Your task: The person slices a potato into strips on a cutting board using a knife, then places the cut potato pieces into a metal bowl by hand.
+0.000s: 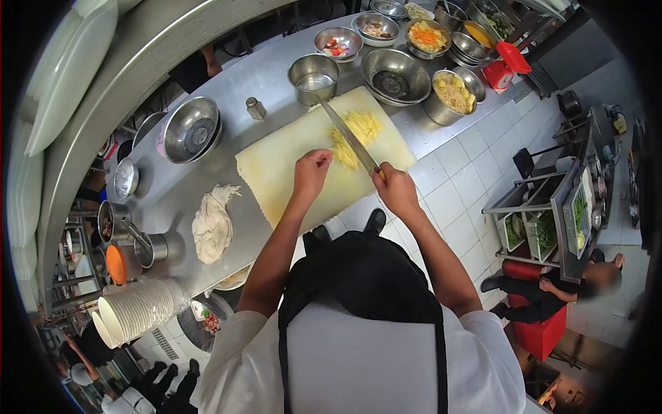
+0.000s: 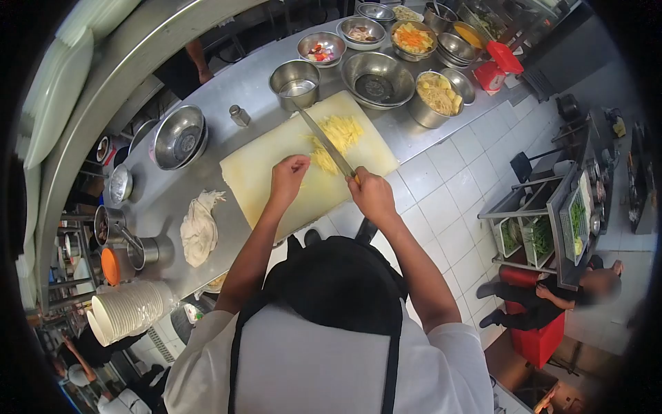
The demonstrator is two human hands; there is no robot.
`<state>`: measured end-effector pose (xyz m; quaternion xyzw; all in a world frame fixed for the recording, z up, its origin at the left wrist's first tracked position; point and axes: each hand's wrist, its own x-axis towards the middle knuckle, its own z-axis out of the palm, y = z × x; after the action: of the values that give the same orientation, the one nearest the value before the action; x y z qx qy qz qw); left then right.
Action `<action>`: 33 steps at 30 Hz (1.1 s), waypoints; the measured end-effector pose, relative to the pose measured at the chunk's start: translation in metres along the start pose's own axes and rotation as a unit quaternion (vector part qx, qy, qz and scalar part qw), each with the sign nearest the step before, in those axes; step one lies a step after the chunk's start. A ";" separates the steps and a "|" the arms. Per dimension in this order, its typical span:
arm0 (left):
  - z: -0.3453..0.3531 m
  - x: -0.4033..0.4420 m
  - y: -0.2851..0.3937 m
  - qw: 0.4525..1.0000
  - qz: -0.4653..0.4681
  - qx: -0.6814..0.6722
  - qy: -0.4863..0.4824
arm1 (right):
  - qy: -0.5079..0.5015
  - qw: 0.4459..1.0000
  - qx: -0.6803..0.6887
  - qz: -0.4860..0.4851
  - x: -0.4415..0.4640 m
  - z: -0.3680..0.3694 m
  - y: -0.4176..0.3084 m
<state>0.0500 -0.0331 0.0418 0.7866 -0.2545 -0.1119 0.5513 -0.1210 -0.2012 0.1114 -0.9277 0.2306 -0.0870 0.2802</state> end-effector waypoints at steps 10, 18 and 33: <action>-0.033 -0.031 -0.019 0.953 0.055 0.284 -0.095 | -0.033 0.998 0.046 -0.001 -0.041 0.007 0.012; 0.001 -0.042 -0.023 0.974 -0.078 0.211 -0.008 | -0.100 0.993 0.045 -0.037 -0.041 0.027 0.003; -0.018 -0.056 -0.016 0.977 -0.037 0.211 -0.020 | -0.081 0.996 0.023 -0.035 -0.039 0.057 0.000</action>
<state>0.0153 0.0150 0.0272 0.8917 -0.2543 -0.0912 0.3633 -0.1382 -0.1551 0.0627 -0.9326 0.1728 -0.0261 0.3158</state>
